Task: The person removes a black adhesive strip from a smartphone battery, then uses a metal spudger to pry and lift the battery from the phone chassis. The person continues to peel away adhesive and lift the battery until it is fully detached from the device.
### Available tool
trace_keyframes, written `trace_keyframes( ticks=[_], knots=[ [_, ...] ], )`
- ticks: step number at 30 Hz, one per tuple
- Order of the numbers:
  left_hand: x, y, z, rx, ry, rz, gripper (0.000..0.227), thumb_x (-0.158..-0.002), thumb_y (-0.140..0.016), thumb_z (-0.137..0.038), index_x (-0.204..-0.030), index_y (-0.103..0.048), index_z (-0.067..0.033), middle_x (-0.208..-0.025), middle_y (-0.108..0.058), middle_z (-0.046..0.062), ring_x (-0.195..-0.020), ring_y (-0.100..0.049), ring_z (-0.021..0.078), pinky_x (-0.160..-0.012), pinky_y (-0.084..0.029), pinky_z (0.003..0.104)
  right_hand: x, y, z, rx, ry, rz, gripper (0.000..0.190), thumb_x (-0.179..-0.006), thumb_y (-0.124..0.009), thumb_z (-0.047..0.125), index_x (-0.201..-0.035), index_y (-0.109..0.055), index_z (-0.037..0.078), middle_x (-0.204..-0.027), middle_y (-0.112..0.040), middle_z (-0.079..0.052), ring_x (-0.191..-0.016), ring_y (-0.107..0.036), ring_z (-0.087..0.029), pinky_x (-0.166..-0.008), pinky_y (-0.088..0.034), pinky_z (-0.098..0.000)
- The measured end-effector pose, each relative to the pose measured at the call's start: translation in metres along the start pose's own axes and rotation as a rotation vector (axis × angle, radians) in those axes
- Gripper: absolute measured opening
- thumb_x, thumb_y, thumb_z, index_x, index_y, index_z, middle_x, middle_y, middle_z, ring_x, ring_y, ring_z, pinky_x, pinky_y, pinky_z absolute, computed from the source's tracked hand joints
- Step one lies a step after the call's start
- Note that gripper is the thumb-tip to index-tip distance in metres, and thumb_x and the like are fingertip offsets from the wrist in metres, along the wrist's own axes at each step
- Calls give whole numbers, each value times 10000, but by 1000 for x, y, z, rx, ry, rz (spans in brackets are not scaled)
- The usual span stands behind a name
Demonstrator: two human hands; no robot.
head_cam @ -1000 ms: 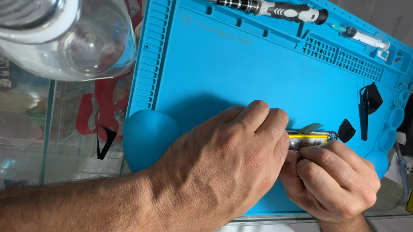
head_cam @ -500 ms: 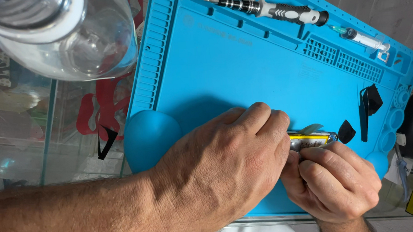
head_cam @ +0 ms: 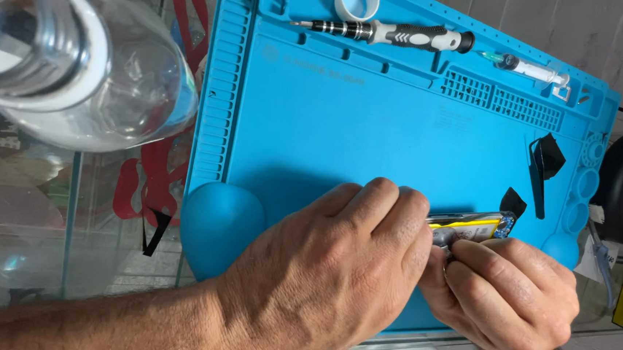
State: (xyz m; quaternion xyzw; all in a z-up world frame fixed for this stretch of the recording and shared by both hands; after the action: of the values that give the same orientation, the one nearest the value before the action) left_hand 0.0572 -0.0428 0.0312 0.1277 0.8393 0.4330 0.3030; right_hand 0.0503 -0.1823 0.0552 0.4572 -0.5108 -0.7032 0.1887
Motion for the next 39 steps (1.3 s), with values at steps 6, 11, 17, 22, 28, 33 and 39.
trace_keyframes(
  ticks=[6, 11, 17, 22, 28, 33, 39],
  knots=[
    [-2, 2, -1, 62, -7, -34, 290, -1186, -613, -74, -911, -616, -165, -944, -510, 47, -880, -484, 219, -749, -504, 354, -4, 3, -7, -33, -68, 53, 304, -905, -824, 100, -658, -650, 69, -678, -652, -128, -485, -553, -233, -482, -442, -343],
    [-6, -2, -1, 3, -21, 6, 218, -1125, -612, -60, -930, -618, -159, -946, -513, 47, -883, -493, 232, -753, -499, 359, 2, 13, -14, -87, -250, 131, 343, -943, -700, 326, -840, -724, -1, -793, -725, -185, -640, -679, -288, -607, -535, -371],
    [-7, -1, -3, -29, -61, 71, 161, -1145, -606, -68, -996, -629, -126, -976, -517, 81, -891, -497, 239, -800, -532, 371, 16, 40, -64, -222, -465, 192, 372, -891, -861, 125, -1145, -663, -62, -954, -752, -222, -762, -709, -270, -701, -587, -376],
    [-8, -2, -2, -9, -85, 154, 99, -969, -664, -70, -1047, -619, -109, -992, -538, 120, -896, -513, 286, -781, -512, 409, -35, 27, -53, -164, -163, 443, 246, -962, -828, 190, -1146, -824, 27, -1080, -783, -163, -893, -747, -279, -802, -614, -421],
    [-10, -8, 3, -8, -44, 181, 50, -997, -619, -179, -1008, -608, -131, -957, -542, 89, -867, -508, 266, -739, -490, 414, -24, 5, -60, -102, 8, 640, 302, -988, -793, 283, -1257, -789, 143, -1160, -801, -104, -999, -771, -338, -876, -661, -500],
    [-12, -19, 6, -39, -32, 298, 494, -888, -822, -553, -1017, -622, -120, -952, -558, 68, -891, -519, 257, -779, -487, 413, -34, -20, -65, -32, -46, 807, 181, -1044, -728, 312, -1166, -768, 185, -1024, -776, -23, -911, -743, -287, -698, -633, -458],
    [-14, -23, 10, -60, -27, 334, 780, -837, -889, -819, -1037, -641, -107, -957, -576, 50, -906, -519, 243, -791, -482, 417, -27, -33, -57, 166, 167, 971, 299, -988, -734, 353, -1268, -720, 250, -1135, -771, -7, -978, -759, -299, -638, -701, -477]
  ],
)
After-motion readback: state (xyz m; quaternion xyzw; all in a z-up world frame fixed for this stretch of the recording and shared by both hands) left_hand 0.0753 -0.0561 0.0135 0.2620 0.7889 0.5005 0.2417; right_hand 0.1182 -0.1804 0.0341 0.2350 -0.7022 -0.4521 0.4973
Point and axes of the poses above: each hand's wrist, its own x-axis away from the middle knuckle, its own y-axis out of the back of the hand, z = x × y, the point moved 8 cm from there along -x, towards the middle knuckle
